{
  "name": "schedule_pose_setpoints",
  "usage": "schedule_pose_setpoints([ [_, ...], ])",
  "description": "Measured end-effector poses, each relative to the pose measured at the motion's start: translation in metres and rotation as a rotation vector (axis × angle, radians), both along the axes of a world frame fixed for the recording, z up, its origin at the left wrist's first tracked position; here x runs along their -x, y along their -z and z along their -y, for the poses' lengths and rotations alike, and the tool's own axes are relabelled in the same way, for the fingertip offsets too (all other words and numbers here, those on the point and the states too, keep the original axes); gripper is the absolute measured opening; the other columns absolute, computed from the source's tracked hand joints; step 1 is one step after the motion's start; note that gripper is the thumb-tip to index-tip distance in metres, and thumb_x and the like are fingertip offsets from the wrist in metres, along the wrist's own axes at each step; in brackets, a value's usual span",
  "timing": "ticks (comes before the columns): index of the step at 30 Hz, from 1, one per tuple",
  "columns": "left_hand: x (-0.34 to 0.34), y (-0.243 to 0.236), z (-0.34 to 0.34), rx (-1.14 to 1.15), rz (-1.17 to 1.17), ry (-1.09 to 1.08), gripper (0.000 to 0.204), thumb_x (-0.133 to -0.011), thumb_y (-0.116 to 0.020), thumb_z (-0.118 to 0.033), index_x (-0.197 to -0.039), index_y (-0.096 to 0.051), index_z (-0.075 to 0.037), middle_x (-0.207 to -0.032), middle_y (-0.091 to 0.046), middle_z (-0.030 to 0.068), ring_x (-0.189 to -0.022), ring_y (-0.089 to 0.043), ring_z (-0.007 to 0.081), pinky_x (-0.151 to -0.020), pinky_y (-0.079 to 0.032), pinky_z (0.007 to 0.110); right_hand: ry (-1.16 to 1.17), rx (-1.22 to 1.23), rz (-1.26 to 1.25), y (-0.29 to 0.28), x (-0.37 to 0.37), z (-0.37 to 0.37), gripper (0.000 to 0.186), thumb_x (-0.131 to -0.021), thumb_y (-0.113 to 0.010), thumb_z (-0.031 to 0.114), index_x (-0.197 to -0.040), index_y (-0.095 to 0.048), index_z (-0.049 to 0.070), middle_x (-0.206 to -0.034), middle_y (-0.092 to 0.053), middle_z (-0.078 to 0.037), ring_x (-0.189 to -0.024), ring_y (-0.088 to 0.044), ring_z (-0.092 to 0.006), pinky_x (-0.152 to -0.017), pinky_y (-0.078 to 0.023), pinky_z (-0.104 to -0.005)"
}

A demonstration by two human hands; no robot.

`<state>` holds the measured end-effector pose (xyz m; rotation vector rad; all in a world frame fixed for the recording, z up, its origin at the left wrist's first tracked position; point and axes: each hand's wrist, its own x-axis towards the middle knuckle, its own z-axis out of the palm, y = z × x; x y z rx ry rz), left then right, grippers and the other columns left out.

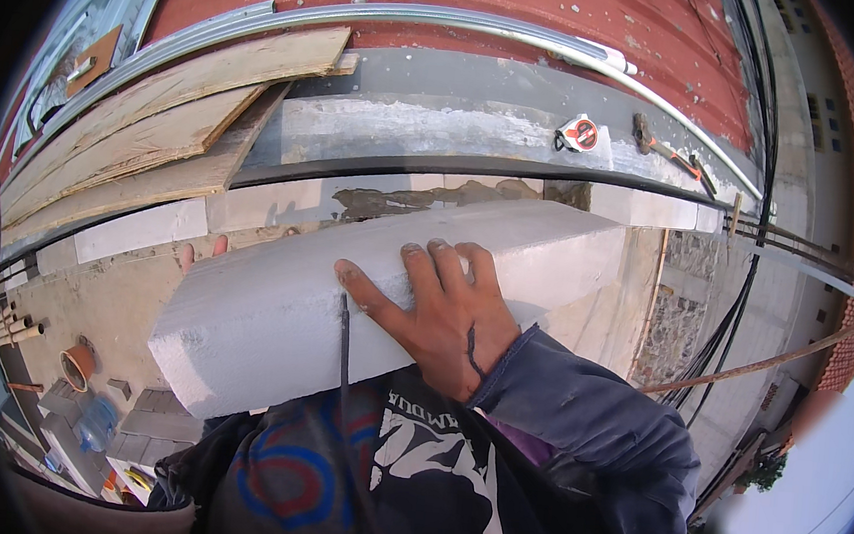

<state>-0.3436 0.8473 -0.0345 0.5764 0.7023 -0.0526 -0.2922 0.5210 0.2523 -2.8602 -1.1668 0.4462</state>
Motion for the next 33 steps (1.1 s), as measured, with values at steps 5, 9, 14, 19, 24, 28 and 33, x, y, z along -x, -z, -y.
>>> schedule_pose_setpoints([
  [5, -0.030, 0.042, 0.029, -0.122, -0.056, 0.153, 0.050, -0.112, -0.048, -0.042, -0.142, -0.058, -0.004, -0.131, -0.066, 0.0157, -0.121, -0.064, 0.0266, -0.099, -0.055, 0.043, 0.015, 0.078, 0.008, 0.012, -0.038, 0.009, 0.079, -0.092, -0.059, 0.004, -0.165, -0.040, 0.024, -0.127, -0.062, -0.029, -0.118, -0.062, -0.0421, -0.104, -0.042, -0.0578],
  [9, -0.049, 0.062, 0.044, -0.218, -0.082, 0.278, 0.049, -0.112, -0.048, -0.042, -0.140, -0.059, -0.003, -0.129, -0.066, 0.0143, -0.119, -0.064, 0.0252, -0.098, -0.055, 0.042, 0.022, 0.096, 0.009, 0.031, -0.055, 0.021, 0.084, -0.089, -0.062, 0.002, -0.166, -0.038, 0.025, -0.129, -0.062, -0.029, -0.119, -0.061, -0.0422, -0.105, -0.042, -0.0577],
  [14, -0.070, 0.073, 0.047, -0.363, -0.071, 0.382, 0.049, -0.112, -0.048, -0.043, -0.137, -0.060, -0.002, -0.125, -0.068, 0.0126, -0.116, -0.065, 0.0234, -0.096, -0.055, 0.041, 0.046, 0.077, -0.004, 0.051, -0.073, 0.030, 0.095, -0.078, -0.071, 0.004, -0.165, -0.039, 0.023, -0.129, -0.061, -0.026, -0.119, -0.060, -0.0397, -0.104, -0.041, -0.0551],
  [19, -0.062, 0.060, 0.033, -0.556, -0.064, 0.422, 0.048, -0.112, -0.048, -0.043, -0.134, -0.061, -0.002, -0.122, -0.069, 0.0109, -0.113, -0.065, 0.0217, -0.094, -0.054, 0.040, 0.055, 0.061, -0.066, 0.073, -0.086, 0.040, 0.102, -0.077, -0.076, 0.010, -0.168, -0.032, 0.022, -0.129, -0.058, -0.025, -0.121, -0.057, -0.0383, -0.105, -0.038, -0.0558],
  [24, -0.049, 0.041, 0.028, -0.764, -0.043, 0.422, 0.048, -0.113, -0.048, -0.043, -0.131, -0.062, -0.001, -0.119, -0.070, 0.0092, -0.110, -0.065, 0.0199, -0.093, -0.054, 0.039, 0.021, 0.060, -0.057, 0.094, -0.100, 0.041, 0.121, -0.066, -0.093, 0.023, -0.169, -0.029, 0.022, -0.128, -0.057, -0.025, -0.118, -0.057, -0.0393, -0.101, -0.041, -0.0552],
  [28, -0.064, 0.037, 0.021, -0.851, -0.041, 0.418, 0.048, -0.113, -0.048, -0.043, -0.129, -0.063, -0.001, -0.116, -0.071, 0.0078, -0.108, -0.066, 0.0185, -0.091, -0.054, 0.038, 0.050, 0.014, -0.080, 0.107, -0.106, 0.035, 0.128, -0.060, -0.095, 0.021, -0.169, -0.028, 0.021, -0.129, -0.056, -0.024, -0.117, -0.057, -0.0398, -0.101, -0.041, -0.0542],
  [33, -0.067, 0.049, 0.013, -0.739, -0.220, 0.504, 0.085, -0.107, -0.027, -0.069, -0.150, -0.052, 0.001, -0.146, -0.060, 0.0231, -0.140, -0.052, 0.0361, -0.118, -0.033, 0.039, 0.018, 0.075, -0.097, 0.121, -0.111, 0.025, 0.130, -0.059, -0.098, 0.021, -0.168, -0.028, 0.018, -0.129, -0.055, -0.022, -0.120, -0.057, -0.0406, -0.101, -0.043, -0.0537],
])
